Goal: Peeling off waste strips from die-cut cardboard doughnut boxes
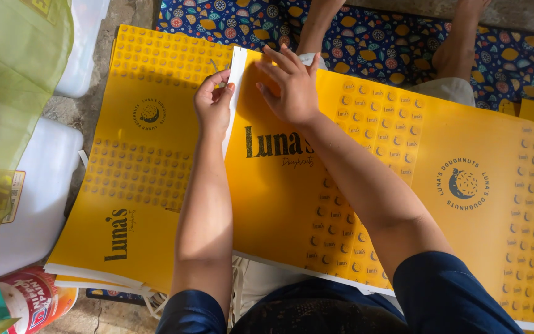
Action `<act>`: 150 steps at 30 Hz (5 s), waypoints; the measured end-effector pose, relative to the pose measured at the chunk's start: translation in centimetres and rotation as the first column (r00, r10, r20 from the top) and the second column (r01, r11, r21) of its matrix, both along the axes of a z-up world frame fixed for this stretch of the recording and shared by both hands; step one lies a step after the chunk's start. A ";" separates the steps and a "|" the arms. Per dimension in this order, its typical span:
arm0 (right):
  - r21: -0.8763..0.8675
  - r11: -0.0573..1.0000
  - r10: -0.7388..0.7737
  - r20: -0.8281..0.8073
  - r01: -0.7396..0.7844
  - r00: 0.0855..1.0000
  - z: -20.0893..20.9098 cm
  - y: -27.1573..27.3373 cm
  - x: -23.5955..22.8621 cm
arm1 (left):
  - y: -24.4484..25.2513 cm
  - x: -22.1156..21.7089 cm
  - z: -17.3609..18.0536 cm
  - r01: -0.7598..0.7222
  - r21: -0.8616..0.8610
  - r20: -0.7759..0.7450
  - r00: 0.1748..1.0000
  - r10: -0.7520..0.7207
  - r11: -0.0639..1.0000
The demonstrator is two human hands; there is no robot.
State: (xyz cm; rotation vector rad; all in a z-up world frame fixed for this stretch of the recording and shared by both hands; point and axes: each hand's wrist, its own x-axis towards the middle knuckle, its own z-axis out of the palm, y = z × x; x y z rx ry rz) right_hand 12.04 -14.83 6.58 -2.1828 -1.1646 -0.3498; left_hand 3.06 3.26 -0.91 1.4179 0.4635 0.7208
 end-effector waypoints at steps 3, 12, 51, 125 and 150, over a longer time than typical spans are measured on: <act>0.017 1.000 -0.022 0.010 0.021 1.000 0.2 0.0 -0.5 | 0.2 -0.1 -0.2 0.033 -0.061 0.052 0.998 -0.029 0.998; 0.077 0.997 -0.004 -0.008 0.004 1.000 2.3 0.8 -0.9 | 0.1 -0.5 0.5 0.034 -0.049 0.100 0.995 -0.029 0.998; -0.704 0.707 -0.143 -0.233 -0.066 0.962 4.9 -6.5 -10.1 | -3.2 -4.2 -2.2 0.093 0.018 -0.550 0.832 -0.068 0.995; -0.747 0.620 0.062 -0.259 -0.240 0.964 5.8 -6.2 -19.4 | -5.3 -23.9 4.8 0.139 0.071 -0.160 0.979 -0.126 0.988; -0.364 0.820 0.327 -0.333 -0.441 0.884 0.7 -11.1 -17.3 | -8.7 -28.8 7.9 0.609 -0.231 0.051 0.786 -0.616 0.759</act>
